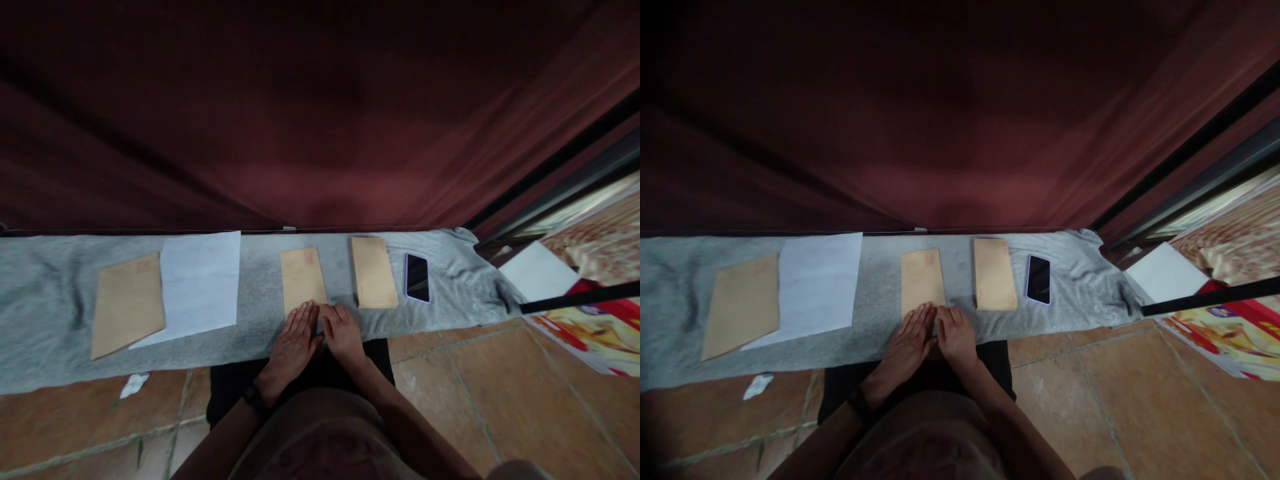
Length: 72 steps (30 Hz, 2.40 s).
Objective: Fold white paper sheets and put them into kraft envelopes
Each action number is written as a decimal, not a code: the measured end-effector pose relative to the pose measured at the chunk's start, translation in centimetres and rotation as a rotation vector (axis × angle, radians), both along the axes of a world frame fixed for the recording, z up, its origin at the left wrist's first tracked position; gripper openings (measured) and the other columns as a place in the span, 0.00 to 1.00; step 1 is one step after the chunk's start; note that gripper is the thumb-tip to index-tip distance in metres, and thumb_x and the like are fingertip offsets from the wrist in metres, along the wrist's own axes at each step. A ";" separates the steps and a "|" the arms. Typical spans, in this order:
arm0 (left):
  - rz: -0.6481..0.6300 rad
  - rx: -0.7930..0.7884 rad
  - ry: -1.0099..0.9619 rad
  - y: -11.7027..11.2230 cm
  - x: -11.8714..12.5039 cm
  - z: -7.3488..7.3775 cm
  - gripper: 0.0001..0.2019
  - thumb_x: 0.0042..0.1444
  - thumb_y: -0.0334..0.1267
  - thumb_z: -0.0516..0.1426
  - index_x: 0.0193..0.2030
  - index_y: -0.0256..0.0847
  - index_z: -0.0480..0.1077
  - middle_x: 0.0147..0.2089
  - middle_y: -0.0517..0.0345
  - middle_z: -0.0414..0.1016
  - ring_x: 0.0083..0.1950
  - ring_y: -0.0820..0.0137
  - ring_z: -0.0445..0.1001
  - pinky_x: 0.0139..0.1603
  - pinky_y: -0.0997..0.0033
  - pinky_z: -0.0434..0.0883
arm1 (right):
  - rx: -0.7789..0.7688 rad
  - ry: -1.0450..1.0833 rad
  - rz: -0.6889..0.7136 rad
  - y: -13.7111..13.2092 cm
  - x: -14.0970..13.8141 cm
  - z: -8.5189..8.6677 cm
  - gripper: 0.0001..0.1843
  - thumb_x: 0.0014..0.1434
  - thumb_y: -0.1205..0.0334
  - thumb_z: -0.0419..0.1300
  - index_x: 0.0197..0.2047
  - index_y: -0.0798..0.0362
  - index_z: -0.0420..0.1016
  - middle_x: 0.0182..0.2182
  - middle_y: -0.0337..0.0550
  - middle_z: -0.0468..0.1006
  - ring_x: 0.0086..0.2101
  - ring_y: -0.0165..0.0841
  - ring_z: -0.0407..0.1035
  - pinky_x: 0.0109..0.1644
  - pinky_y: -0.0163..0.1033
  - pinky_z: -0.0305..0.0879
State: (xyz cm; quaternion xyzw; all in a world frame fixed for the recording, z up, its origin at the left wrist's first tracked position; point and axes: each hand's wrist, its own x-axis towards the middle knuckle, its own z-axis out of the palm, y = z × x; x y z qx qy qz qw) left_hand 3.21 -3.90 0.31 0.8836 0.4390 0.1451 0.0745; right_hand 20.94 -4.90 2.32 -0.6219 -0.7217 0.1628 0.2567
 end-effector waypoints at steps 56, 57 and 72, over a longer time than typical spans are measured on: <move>0.106 -0.084 0.029 19.0 3.5 1.1 0.31 0.71 0.47 0.43 0.75 0.35 0.59 0.79 0.45 0.56 0.81 0.52 0.48 0.79 0.47 0.48 | 0.114 -0.175 0.144 -1.8 -0.2 -2.1 0.32 0.72 0.57 0.56 0.75 0.54 0.59 0.73 0.50 0.62 0.70 0.42 0.60 0.76 0.53 0.50; 0.104 -0.085 0.040 19.0 3.6 1.2 0.30 0.71 0.46 0.42 0.75 0.36 0.60 0.79 0.46 0.56 0.81 0.52 0.48 0.79 0.47 0.49 | 0.113 -0.173 0.144 -1.8 -0.2 -2.1 0.32 0.72 0.57 0.56 0.75 0.54 0.59 0.73 0.50 0.62 0.70 0.43 0.60 0.76 0.53 0.50; 0.002 -0.049 0.121 10.2 1.7 0.6 0.30 0.74 0.44 0.38 0.78 0.36 0.54 0.79 0.47 0.54 0.81 0.59 0.47 0.80 0.50 0.48 | 0.167 -0.247 0.148 -1.9 -0.2 -2.7 0.29 0.74 0.57 0.54 0.74 0.58 0.61 0.71 0.53 0.66 0.70 0.43 0.60 0.77 0.54 0.46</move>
